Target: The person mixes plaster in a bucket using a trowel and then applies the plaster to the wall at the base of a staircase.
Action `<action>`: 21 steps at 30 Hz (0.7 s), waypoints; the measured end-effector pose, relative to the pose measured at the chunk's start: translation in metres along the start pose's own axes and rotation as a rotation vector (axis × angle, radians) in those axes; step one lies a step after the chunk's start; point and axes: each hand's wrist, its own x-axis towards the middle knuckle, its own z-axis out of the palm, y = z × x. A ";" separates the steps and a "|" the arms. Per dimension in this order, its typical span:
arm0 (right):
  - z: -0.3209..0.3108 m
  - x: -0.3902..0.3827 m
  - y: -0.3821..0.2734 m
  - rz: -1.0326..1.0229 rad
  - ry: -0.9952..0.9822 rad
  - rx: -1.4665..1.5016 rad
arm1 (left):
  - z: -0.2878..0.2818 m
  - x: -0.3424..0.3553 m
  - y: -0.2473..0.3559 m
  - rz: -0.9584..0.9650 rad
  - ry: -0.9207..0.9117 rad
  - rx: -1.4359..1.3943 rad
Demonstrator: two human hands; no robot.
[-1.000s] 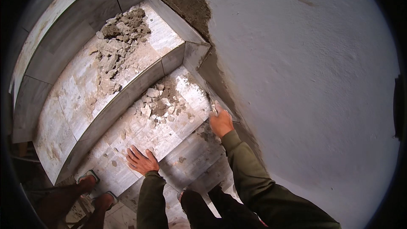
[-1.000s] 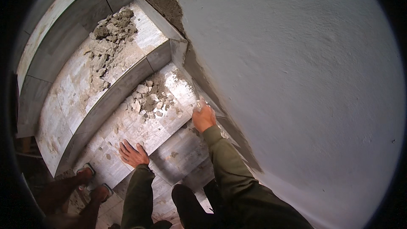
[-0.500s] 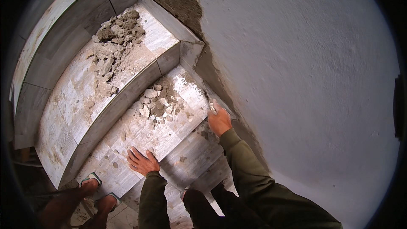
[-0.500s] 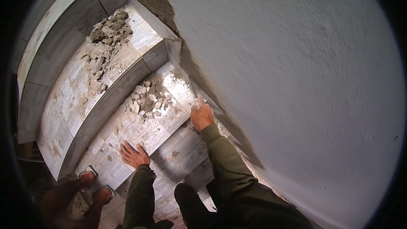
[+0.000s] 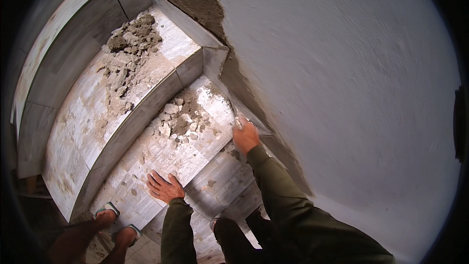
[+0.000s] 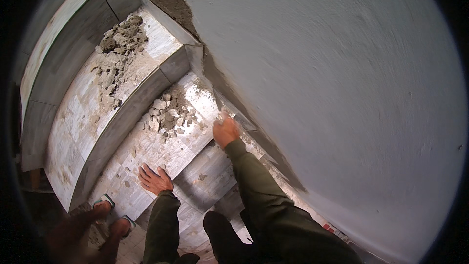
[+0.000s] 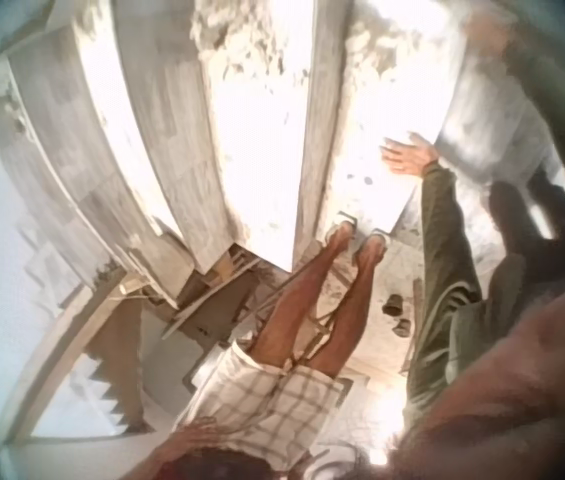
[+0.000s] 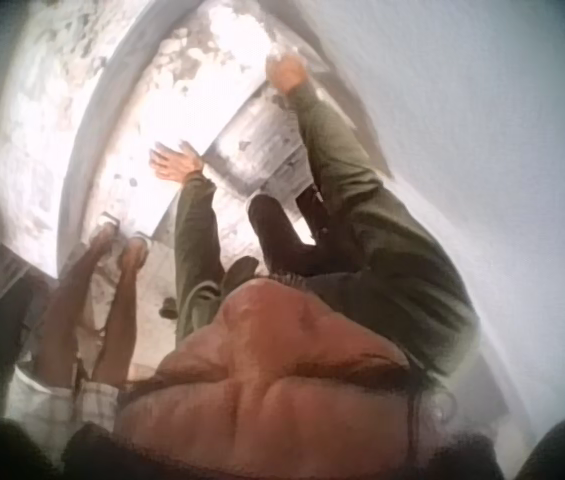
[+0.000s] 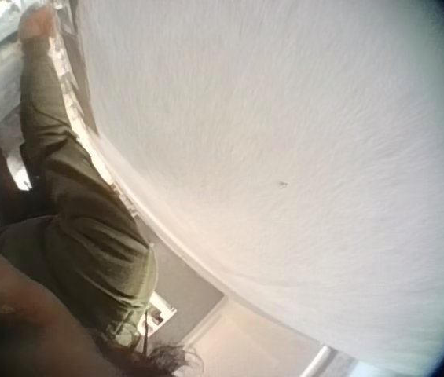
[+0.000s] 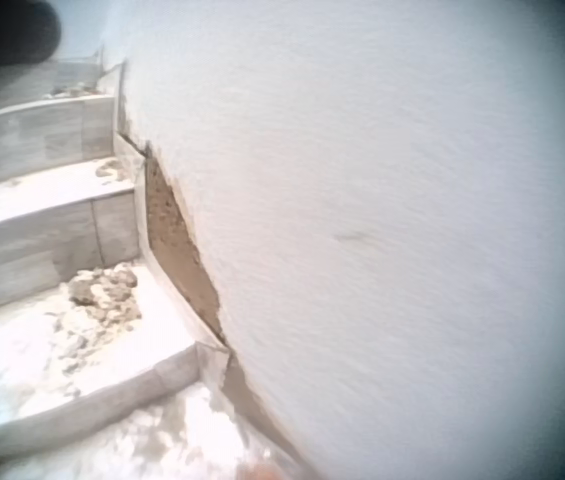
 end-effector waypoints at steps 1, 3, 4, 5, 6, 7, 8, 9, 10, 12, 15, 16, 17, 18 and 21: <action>0.003 0.003 -0.005 -0.031 0.032 0.032 | 0.000 0.000 0.000 0.004 0.000 0.001; 0.003 0.005 -0.010 0.004 0.043 0.034 | 0.001 0.000 0.000 0.002 0.006 0.009; 0.003 0.004 -0.010 0.038 0.048 0.035 | 0.002 0.000 -0.002 0.006 0.005 0.012; 0.004 0.002 -0.005 0.044 0.049 0.037 | 0.003 -0.001 -0.002 0.009 0.015 0.020; 0.005 -0.001 0.004 0.020 0.057 0.039 | 0.004 -0.001 -0.003 0.012 0.024 0.027; 0.003 -0.005 0.008 -0.007 0.063 0.041 | 0.004 -0.001 -0.003 0.016 0.024 0.028; -0.001 -0.010 0.012 -0.004 0.064 0.043 | 0.004 0.000 -0.003 0.013 0.022 0.015; -0.005 -0.016 0.016 0.040 0.040 0.043 | 0.004 0.000 -0.003 0.011 0.019 0.001; -0.011 -0.023 0.018 0.083 0.016 0.043 | 0.004 0.000 -0.003 0.014 0.019 0.000; -0.020 -0.038 0.025 0.089 0.027 0.064 | 0.004 -0.001 -0.004 0.019 0.019 0.002; -0.031 -0.059 0.033 0.124 0.026 0.059 | 0.006 0.000 -0.005 0.010 0.015 0.003; -0.035 -0.065 0.035 0.156 0.020 0.031 | 0.006 0.000 -0.005 0.010 0.015 0.001; -0.038 -0.070 0.035 0.155 0.020 0.030 | 0.005 0.000 -0.005 0.008 0.008 0.001; -0.040 -0.075 0.034 0.169 0.008 0.024 | 0.005 0.000 -0.006 0.005 0.001 0.001; -0.032 -0.069 0.044 0.127 0.025 0.024 | 0.001 -0.001 -0.002 -0.006 -0.021 -0.020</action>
